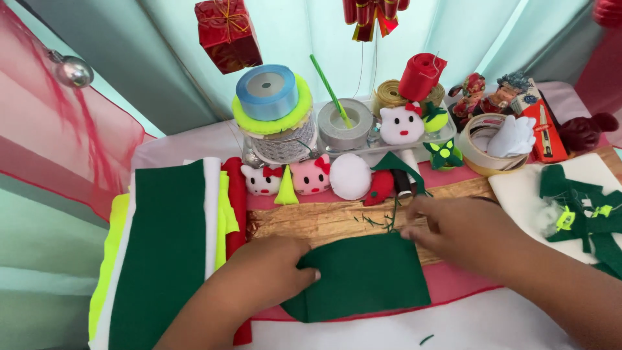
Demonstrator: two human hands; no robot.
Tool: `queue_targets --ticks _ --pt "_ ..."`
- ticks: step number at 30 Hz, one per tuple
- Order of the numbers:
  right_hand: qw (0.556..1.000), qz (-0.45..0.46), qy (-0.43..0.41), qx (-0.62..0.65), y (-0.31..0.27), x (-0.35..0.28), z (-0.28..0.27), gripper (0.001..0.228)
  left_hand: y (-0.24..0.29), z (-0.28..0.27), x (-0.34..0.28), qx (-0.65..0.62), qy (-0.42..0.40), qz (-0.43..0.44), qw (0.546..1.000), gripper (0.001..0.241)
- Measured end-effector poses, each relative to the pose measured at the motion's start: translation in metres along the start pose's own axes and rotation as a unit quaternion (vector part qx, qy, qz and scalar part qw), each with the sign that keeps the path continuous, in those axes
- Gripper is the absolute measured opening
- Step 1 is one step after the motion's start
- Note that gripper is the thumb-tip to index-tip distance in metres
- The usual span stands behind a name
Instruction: Cutting green felt with scissors and preparing materials for a craft project
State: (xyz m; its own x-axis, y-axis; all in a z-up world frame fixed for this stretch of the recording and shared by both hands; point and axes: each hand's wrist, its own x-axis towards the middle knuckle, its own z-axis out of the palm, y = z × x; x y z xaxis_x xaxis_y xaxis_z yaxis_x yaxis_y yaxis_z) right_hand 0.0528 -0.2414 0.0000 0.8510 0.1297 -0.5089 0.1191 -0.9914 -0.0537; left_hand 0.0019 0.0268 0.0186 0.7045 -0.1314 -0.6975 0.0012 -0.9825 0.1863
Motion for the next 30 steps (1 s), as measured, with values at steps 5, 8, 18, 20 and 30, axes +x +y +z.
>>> queue_targets --ticks 5,8,18,20,30 --pt "0.978 -0.035 0.202 0.036 0.025 0.036 0.021 0.02 0.009 -0.003 -0.006 -0.015 0.076 -0.064 0.995 0.033" --pt "0.963 -0.079 0.256 0.001 0.027 0.045 0.026 0.025 0.015 0.0 -0.006 -0.045 0.123 -0.063 0.989 0.032" --pt "0.904 -0.131 0.403 0.053 0.03 0.055 0.032 0.024 0.023 0.039 0.016 -0.197 0.334 0.201 0.899 0.02" --pt "0.898 -0.141 0.406 0.093 0.033 0.039 0.026 0.023 0.023 0.044 0.018 -0.212 0.362 0.241 0.875 0.018" --pt "0.839 -0.28 0.22 0.413 0.018 -0.002 0.048 0.019 0.031 0.061 0.036 -0.168 0.372 0.262 0.874 0.072"
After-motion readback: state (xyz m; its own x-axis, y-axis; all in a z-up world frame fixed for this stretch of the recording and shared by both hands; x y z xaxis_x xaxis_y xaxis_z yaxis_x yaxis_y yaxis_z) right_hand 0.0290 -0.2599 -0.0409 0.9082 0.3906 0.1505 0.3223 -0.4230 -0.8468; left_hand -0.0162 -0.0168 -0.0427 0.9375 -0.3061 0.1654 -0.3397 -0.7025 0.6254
